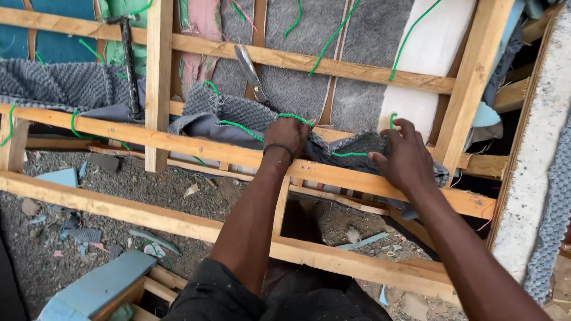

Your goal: The person works on the underside of a wooden furniture frame, using green plastic zip ties to secure a gray fabric cushion to the wooden slats. They repeatedly wrap the ties around the wood and pull them tight to fasten the cushion in place.

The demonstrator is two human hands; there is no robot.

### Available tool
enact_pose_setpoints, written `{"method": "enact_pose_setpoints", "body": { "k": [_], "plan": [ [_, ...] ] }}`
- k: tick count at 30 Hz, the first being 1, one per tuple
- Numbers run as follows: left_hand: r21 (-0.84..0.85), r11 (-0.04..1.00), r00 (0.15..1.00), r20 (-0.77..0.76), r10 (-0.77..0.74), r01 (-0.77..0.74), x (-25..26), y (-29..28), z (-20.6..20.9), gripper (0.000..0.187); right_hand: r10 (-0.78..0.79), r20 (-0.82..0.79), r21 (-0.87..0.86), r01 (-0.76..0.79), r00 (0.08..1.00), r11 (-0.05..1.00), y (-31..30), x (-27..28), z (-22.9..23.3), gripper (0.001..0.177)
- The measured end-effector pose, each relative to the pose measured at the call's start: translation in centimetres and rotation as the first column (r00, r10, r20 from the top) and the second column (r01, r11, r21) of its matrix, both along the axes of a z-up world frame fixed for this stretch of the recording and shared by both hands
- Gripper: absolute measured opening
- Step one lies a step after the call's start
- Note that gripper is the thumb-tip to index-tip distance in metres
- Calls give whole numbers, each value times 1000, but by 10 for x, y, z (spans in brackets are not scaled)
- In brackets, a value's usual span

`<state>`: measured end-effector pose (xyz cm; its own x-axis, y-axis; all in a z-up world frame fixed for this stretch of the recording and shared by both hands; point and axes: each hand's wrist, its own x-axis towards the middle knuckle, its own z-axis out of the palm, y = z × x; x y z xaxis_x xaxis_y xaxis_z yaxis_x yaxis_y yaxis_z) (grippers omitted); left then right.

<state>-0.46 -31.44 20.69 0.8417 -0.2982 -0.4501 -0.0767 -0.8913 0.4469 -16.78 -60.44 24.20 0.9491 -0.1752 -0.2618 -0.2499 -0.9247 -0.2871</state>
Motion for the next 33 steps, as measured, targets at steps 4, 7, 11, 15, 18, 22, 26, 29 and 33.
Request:
{"method": "enact_pose_setpoints", "body": {
  "k": [4,7,11,15,18,22,26,29,33],
  "plan": [
    [-23,1000,999,41,14,-13,-2,0,-6,42,-64,260,77,46,963,996,44,-19,5,48],
    [-27,1000,999,53,-10,12,-1,3,-18,44,-62,193,222,18,979,975,60,-26,-12,20],
    [-17,1000,998,58,-18,19,-3,1,-17,48,15,-50,259,-1,999,966,69,-25,4,44],
    [-82,995,995,91,-51,58,-2,-2,-7,54,40,-160,325,15,986,946,35,-6,-32,62],
    [36,990,990,-21,-138,139,-2,-3,-1,62,42,-192,324,23,981,946,-2,19,-11,64],
    [63,967,963,-127,-236,246,-5,-10,3,63,3,-254,277,70,967,958,-41,42,-22,73],
    [19,945,897,-321,-305,328,5,-34,-52,71,3,-393,120,48,920,992,-58,54,-20,81],
    [-23,953,846,-455,-279,302,-9,-32,-67,74,-79,-390,121,136,917,983,-46,43,-22,63],
    [176,909,799,-558,-224,378,-5,-73,1,71,-168,-29,198,170,985,965,-47,39,-29,21]
  ]
}}
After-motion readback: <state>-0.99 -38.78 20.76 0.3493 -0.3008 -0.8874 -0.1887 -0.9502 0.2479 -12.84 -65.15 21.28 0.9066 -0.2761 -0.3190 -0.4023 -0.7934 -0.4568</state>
